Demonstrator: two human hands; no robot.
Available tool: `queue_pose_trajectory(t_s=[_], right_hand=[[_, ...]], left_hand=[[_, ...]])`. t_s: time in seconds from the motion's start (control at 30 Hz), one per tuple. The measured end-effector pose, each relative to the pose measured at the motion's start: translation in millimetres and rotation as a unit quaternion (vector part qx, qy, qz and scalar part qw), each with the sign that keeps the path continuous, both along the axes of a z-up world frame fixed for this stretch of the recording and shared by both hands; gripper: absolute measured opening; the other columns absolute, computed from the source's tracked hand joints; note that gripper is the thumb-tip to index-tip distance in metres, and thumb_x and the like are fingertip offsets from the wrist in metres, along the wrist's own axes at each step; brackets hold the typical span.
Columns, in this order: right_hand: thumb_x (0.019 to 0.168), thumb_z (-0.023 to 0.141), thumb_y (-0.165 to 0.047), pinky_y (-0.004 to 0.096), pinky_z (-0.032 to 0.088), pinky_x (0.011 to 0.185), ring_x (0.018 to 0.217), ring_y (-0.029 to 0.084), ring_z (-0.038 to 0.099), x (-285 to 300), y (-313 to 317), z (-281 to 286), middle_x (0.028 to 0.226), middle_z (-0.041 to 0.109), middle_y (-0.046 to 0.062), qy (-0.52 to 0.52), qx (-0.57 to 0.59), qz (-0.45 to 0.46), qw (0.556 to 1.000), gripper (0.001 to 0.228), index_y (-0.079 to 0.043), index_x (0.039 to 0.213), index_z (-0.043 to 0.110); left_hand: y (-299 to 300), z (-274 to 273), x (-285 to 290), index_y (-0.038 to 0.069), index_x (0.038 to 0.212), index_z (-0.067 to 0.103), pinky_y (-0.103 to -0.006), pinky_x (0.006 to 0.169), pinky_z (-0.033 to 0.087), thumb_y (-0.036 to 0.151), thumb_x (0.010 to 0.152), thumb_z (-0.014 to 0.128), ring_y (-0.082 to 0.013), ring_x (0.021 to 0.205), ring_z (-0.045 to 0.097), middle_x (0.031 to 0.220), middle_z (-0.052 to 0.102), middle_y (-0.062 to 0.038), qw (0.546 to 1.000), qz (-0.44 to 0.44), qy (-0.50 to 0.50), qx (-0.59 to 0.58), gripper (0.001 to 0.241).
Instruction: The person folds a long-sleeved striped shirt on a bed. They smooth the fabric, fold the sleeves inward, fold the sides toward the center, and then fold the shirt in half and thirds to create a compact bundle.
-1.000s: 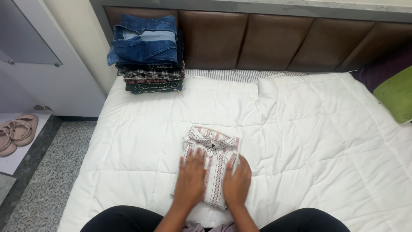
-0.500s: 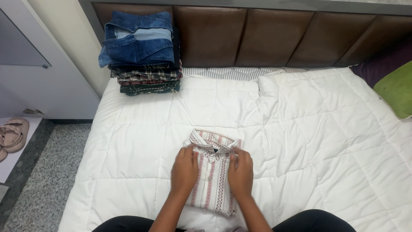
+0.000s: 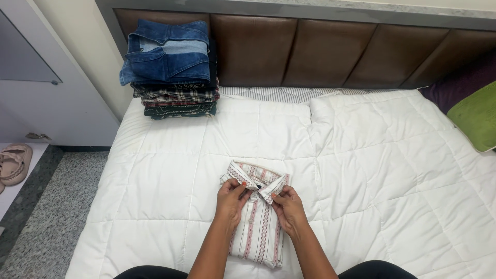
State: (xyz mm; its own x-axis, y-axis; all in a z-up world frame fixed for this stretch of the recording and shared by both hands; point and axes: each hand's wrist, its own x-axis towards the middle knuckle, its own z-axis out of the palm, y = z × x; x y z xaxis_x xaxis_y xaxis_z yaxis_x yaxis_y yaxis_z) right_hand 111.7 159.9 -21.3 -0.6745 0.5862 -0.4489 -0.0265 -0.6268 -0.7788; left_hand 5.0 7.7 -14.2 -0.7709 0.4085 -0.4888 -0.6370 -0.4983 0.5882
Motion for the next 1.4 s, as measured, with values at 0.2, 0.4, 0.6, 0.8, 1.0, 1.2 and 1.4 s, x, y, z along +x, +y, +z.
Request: queue_pose_trajectory(t_s=[0.2,0.4,0.6,0.8,1.0,1.2,1.4], right_hand=[[0.088,0.062,0.011,0.036,0.060,0.088,0.092,0.021,0.065,1.6,-3.8,3.5,0.104,0.061,0.011,-0.011,0.010,0.002,1.000,0.028,-0.005,0.109,0.053],[0.077,0.076,-0.006,0.044,0.051,0.085,0.100,0.034,0.060,1.6,-40.8,76.7,0.108,0.061,0.016,-0.183,0.585,-0.015,0.790,0.026,-0.008,0.102,0.066],[0.086,0.076,-0.026,0.040,0.051,0.090,0.097,0.028,0.066,-46.8,-31.8,75.7,0.098,0.074,0.008,-0.161,0.657,0.164,0.718,0.020,-0.012,0.100,0.077],[0.078,0.085,-0.039,0.036,0.058,0.080,0.082,0.019,0.075,-76.2,-11.9,55.5,0.088,0.078,0.004,-0.246,0.571,0.317,0.716,0.032,-0.013,0.097,0.078],[0.080,0.082,-0.040,0.039,0.049,0.090,0.085,0.019,0.072,-63.9,-26.7,56.9,0.085,0.077,0.002,-0.221,0.615,0.280,0.703,0.028,-0.015,0.091,0.078],[0.080,0.082,-0.044,0.045,0.039,0.099,0.106,0.024,0.056,-54.5,-37.6,61.5,0.102,0.066,0.003,-0.256,0.634,0.292,0.668,0.038,-0.014,0.101,0.074],[0.080,0.082,-0.046,0.045,0.038,0.103,0.116,0.024,0.052,-58.8,-36.6,39.3,0.114,0.062,0.001,-0.311,0.630,0.318,0.636,0.043,-0.016,0.108,0.073]], left_hand=[[-1.9,16.5,12.3,0.011,0.135,0.054,-0.0331,0.092,0.058,-0.021,0.076,0.059,-0.0220,0.103,0.068,0.122,0.064,-0.013,0.998,-0.027,0.059,-0.008,0.068],[-7.6,35.0,31.0,0.010,0.134,0.058,-0.0317,0.091,0.060,-0.016,0.078,0.066,-0.0218,0.106,0.068,0.127,0.060,-0.011,0.876,-0.074,0.329,-0.344,0.062],[-19.6,91.2,46.8,0.012,0.128,0.059,-0.0456,0.100,0.047,0.010,0.076,0.084,-0.0329,0.126,0.049,0.138,0.046,-0.014,0.670,-0.095,0.417,-0.607,0.057],[-34.1,76.0,41.6,0.015,0.115,0.071,-0.0540,0.111,0.030,0.024,0.087,0.076,-0.0336,0.138,0.034,0.153,0.039,-0.013,0.656,-0.130,0.448,-0.594,0.030],[-19.1,48.8,11.0,0.015,0.111,0.076,-0.0585,0.112,0.028,0.022,0.095,0.065,-0.0363,0.139,0.035,0.151,0.043,-0.015,0.641,-0.026,0.514,-0.569,0.021],[-8.7,61.7,-33.1,0.020,0.090,0.079,-0.0664,0.115,0.018,0.027,0.088,0.070,-0.0365,0.147,0.026,0.154,0.041,-0.008,0.541,-0.162,0.581,-0.587,0.011],[4.8,33.1,-40.5,0.022,0.089,0.077,-0.0719,0.117,0.008,0.025,0.092,0.067,-0.0364,0.149,0.023,0.154,0.040,-0.008,0.512,-0.186,0.567,-0.618,0.011]])
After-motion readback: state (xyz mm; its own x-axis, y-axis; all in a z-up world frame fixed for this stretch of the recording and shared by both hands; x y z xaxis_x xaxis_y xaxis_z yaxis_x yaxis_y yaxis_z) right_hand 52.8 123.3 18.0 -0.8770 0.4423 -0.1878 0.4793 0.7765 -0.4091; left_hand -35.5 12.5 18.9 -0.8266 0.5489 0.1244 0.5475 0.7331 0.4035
